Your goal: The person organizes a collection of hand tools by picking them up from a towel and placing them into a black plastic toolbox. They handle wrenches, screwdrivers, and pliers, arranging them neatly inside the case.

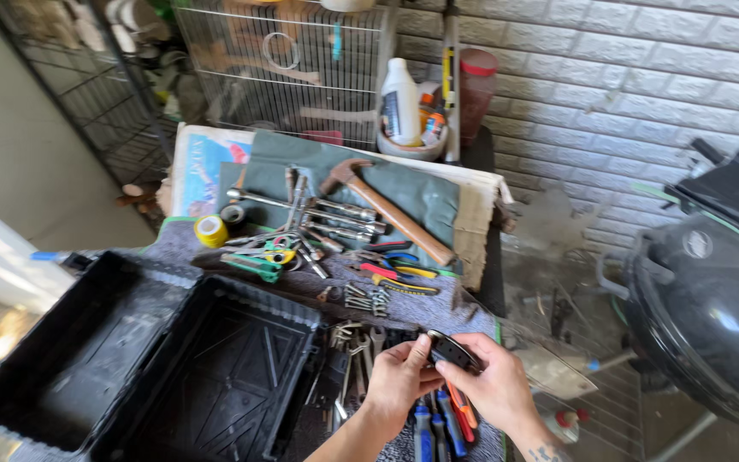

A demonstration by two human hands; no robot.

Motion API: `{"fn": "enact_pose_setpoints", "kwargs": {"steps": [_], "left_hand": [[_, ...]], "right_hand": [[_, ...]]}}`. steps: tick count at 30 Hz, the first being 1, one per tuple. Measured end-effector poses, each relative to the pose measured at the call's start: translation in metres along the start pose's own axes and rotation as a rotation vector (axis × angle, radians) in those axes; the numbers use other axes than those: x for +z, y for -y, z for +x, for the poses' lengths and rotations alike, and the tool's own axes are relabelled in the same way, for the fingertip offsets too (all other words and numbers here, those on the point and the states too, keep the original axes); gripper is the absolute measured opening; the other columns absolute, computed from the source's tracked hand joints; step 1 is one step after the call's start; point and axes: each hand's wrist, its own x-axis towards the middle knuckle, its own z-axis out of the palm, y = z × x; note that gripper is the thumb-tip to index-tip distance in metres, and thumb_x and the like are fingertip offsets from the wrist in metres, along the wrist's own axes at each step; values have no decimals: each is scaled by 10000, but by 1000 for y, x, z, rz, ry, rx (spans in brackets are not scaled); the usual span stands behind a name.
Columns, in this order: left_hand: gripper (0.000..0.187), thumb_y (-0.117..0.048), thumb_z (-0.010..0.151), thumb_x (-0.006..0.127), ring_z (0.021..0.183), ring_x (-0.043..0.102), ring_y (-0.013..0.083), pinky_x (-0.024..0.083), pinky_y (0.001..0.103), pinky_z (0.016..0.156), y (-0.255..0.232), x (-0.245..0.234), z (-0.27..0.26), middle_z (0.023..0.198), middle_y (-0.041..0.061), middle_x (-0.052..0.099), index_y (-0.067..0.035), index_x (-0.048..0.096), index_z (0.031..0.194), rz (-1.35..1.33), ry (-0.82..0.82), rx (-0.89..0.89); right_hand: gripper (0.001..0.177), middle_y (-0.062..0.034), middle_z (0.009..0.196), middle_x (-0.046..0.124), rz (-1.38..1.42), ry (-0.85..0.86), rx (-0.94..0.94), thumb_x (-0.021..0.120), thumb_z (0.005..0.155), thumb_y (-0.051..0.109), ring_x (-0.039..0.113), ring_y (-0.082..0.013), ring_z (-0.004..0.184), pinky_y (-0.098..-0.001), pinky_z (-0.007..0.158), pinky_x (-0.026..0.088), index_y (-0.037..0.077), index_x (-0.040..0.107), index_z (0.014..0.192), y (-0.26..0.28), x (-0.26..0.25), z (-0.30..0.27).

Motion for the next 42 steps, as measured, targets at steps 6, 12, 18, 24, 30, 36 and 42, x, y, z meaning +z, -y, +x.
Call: {"fn": "enact_pose_setpoints", "kwargs": {"steps": [6, 12, 18, 24, 30, 36, 42], "left_hand": [[374, -360, 946, 722, 802, 665, 121, 612, 303, 775, -53, -35, -17, 907, 31, 684, -37, 702, 1133, 93, -109, 122], [398, -250, 940, 671, 875, 709, 108, 612, 281, 831, -128, -97, -55, 990, 12, 757, -36, 678, 1275, 202, -63, 302], [328, -102, 933, 659, 862, 702, 99, 605, 268, 808, -190, -164, -95, 1026, 41, 773, -4, 714, 1242, 404, -233, 407], [309, -98, 805, 783, 948, 667, 278, 517, 378, 926, -231, -221, -127, 1025, 77, 790, -120, 789, 1113, 1309, -365, 761], [551, -104, 687, 855, 1148, 585, 325, 500, 398, 1001, -249, -260, -134, 1176, 116, 593, -132, 654, 1200, 1394, -349, 749], [631, -121, 785, 802, 1201, 573, 325, 492, 413, 1006, -249, -280, -133, 1287, 84, 526, -219, 525, 1344, 1452, -259, 508], [587, -123, 837, 729, 1171, 594, 329, 522, 422, 971, -250, -286, -129, 1293, 83, 522, -262, 501, 1360, 1368, -223, 450]], "right_hand": [[350, -70, 936, 741, 596, 62, 486, 653, 930, 303, 658, -177, 726, -310, 633, 505, 35, 679, 1154, 48, 51, 25], [320, 69, 1025, 745, 310, 455, 347, 677, 896, 256, 659, -71, 907, -254, 776, 514, 144, 691, 1196, 102, 119, 43], [452, 18, 1069, 794, 65, 387, 109, 785, 808, 135, 694, -67, 921, -248, 832, 541, 124, 718, 1255, 147, 210, 65], [576, -71, 1032, 829, -263, 259, 98, 844, 670, 108, 762, -147, 888, -293, 837, 574, 109, 717, 1232, 164, 271, 75], [520, -37, 1134, 708, -698, 58, -84, 835, 658, 250, 663, -275, 1106, -393, 941, 539, 206, 733, 1166, 163, 320, 69], [526, -25, 1159, 682, -882, 128, 16, 809, 707, 242, 642, -265, 1158, -402, 1001, 523, 209, 691, 1218, 146, 303, 72], [612, -14, 1208, 643, -1088, 138, -5, 825, 734, 235, 620, -264, 1169, -397, 966, 528, 164, 643, 1314, 119, 285, 62]]}}
